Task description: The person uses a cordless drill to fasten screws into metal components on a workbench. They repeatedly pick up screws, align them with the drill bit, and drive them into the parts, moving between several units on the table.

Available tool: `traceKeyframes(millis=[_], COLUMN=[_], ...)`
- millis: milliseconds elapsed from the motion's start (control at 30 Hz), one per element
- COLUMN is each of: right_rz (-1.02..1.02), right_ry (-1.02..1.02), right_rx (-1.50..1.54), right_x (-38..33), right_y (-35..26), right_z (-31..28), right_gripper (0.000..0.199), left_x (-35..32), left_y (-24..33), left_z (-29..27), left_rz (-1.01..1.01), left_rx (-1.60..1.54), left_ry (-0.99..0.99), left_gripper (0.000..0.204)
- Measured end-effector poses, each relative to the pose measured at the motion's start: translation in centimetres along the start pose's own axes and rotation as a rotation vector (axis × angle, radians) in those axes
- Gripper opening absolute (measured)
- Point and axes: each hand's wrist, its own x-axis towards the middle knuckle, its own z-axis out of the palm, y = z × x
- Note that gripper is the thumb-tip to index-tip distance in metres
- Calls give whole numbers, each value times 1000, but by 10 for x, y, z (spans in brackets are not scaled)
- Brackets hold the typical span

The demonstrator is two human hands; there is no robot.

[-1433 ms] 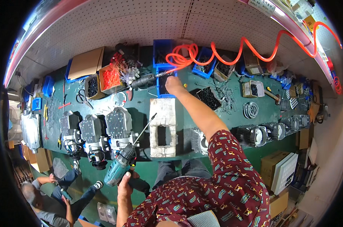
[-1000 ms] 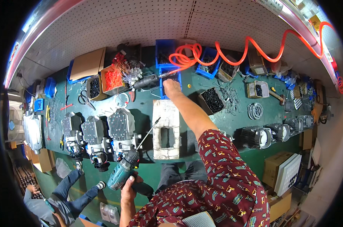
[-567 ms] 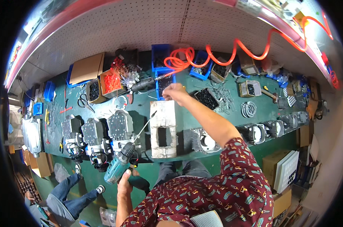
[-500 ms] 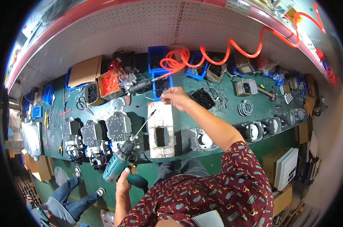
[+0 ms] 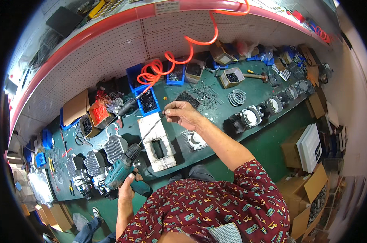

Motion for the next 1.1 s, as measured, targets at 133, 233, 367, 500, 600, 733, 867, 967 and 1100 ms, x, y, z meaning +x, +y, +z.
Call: traceKeyframes(millis=[133,233,367,500,600,733,867,967,1100], right_rz=[-40,-81,-117,-126,-138,-115,-91,-65,-8], right_ry=[33,90,145,210,225,250,247,208,150], right_rx=[-27,-13,20,18,-9,-45,38,-80,-237], right_x=[-24,-40,-58,-75,-83,-91,-100,-113,-129], right_y=[-7,-7,-12,-16,-17,-17,-19,-23,-26], right_z=[-10,-16,-17,-15,-17,-16,-23,-28,-45], right_gripper=[17,18,20,19,19,19,18,17,17], left_x=[2,5,7,4,2,-1,-1,1,5], left_y=[10,10,2,2,1,0,-4,-3,-3], left_z=[12,17,17,27,29,34,33,34,29], left_rz=[-22,-21,-36,-25,-11,-2,-5,-40,-91], left_rx=[42,66,62,92,98,94,148,125,161], left_ry=[-54,-91,-133,-147,-162,-172,-173,-214,-266], left_gripper=[34,35,36,38,38,38,38,36,34])
